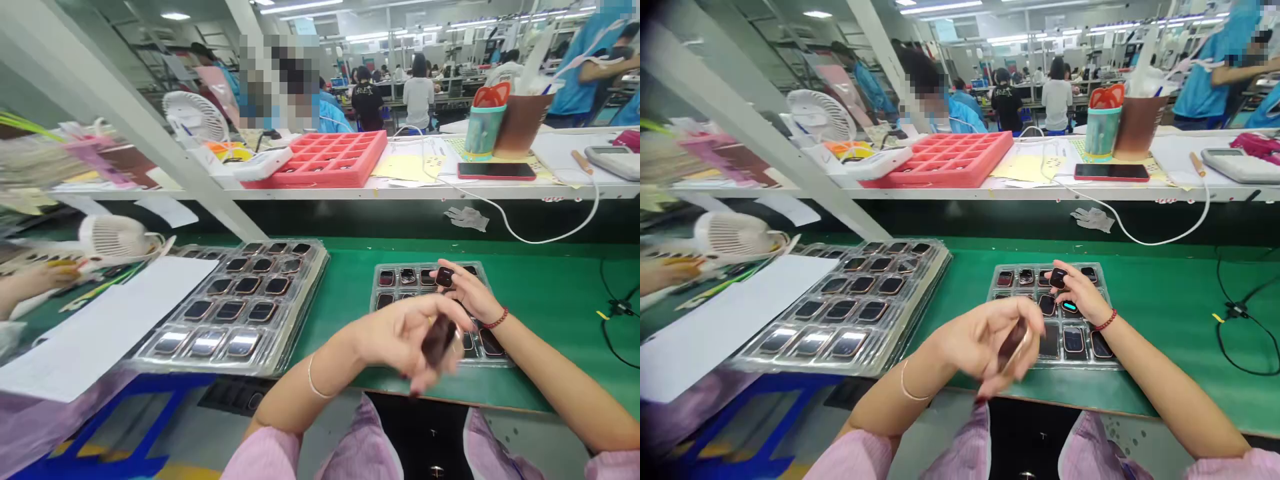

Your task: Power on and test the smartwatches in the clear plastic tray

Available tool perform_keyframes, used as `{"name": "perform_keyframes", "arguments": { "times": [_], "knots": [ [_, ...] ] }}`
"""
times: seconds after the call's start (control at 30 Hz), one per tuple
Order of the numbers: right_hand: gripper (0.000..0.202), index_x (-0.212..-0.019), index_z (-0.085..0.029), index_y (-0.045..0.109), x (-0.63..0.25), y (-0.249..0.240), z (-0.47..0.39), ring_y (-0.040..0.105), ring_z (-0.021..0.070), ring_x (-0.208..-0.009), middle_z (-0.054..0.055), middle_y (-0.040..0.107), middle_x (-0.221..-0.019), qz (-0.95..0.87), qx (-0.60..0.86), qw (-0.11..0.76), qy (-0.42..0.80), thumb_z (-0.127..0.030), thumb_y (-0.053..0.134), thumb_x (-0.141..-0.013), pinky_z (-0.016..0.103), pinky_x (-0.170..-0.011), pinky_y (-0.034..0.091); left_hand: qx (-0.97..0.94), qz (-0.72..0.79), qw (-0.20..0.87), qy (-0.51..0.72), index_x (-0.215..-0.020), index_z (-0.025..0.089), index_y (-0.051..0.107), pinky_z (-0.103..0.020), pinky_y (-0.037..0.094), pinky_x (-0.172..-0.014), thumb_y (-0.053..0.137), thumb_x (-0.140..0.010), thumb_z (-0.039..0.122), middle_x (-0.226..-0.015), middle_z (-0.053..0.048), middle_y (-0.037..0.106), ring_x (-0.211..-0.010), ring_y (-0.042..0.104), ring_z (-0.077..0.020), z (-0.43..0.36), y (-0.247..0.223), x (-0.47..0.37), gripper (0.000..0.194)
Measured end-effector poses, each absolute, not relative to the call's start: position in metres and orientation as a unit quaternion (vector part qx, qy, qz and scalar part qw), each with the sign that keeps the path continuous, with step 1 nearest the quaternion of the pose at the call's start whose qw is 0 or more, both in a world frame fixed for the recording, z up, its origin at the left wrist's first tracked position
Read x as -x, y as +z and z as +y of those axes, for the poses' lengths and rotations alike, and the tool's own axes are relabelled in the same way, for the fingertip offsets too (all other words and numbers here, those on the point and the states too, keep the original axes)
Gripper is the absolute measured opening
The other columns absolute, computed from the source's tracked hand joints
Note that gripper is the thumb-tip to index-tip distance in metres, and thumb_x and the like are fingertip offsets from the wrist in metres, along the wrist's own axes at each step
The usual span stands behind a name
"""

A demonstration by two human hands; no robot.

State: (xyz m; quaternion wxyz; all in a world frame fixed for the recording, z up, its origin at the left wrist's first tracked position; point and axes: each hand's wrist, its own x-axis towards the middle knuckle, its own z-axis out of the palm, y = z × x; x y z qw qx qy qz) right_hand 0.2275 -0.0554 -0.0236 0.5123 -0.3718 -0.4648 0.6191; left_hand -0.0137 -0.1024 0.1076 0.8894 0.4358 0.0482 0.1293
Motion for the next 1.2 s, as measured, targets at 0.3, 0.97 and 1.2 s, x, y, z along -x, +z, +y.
{"name": "perform_keyframes", "arguments": {
  "times": [0.3, 0.97, 1.2],
  "knots": [
    [0.036, -0.133, -0.027, 0.064, -0.237, -0.016, -0.056, 0.072, 0.0147, -0.083, 0.008, 0.074, -0.118, -0.373, 0.325, 0.508, 0.705, -0.035, 0.059, -0.099, 0.026, -0.067, 0.065, -0.476, -0.012, 0.878, 0.041, -0.124, 0.009, 0.068, -0.021, 0.052, -0.055, 0.067, -0.069, 0.020, -0.085, -0.005, 0.065, -0.057, 0.061, -0.0106, -0.136, 0.161, 0.033, 0.057],
    [0.057, -0.112, -0.018, 0.061, -0.173, 0.149, -0.211, 0.068, 0.0088, -0.065, 0.010, 0.071, -0.101, -0.490, 0.130, 0.529, 0.681, -0.059, 0.082, -0.078, 0.018, -0.059, 0.054, -0.529, 0.339, 0.715, 0.305, -0.119, 0.020, 0.060, -0.022, 0.045, -0.056, 0.078, -0.066, 0.022, -0.101, -0.006, 0.069, -0.071, 0.063, -0.0141, -0.028, 0.036, -0.003, 0.056],
    [0.073, -0.115, -0.017, 0.062, -0.172, 0.135, -0.205, 0.066, 0.0099, -0.061, 0.013, 0.073, -0.101, -0.491, 0.134, 0.508, 0.695, -0.071, 0.081, -0.070, 0.017, -0.051, 0.052, -0.551, 0.381, 0.681, 0.297, -0.114, 0.026, 0.065, -0.029, 0.045, -0.057, 0.075, -0.066, 0.023, -0.096, -0.005, 0.074, -0.073, 0.066, -0.0206, -0.036, 0.014, -0.005, 0.049]
  ]
}}
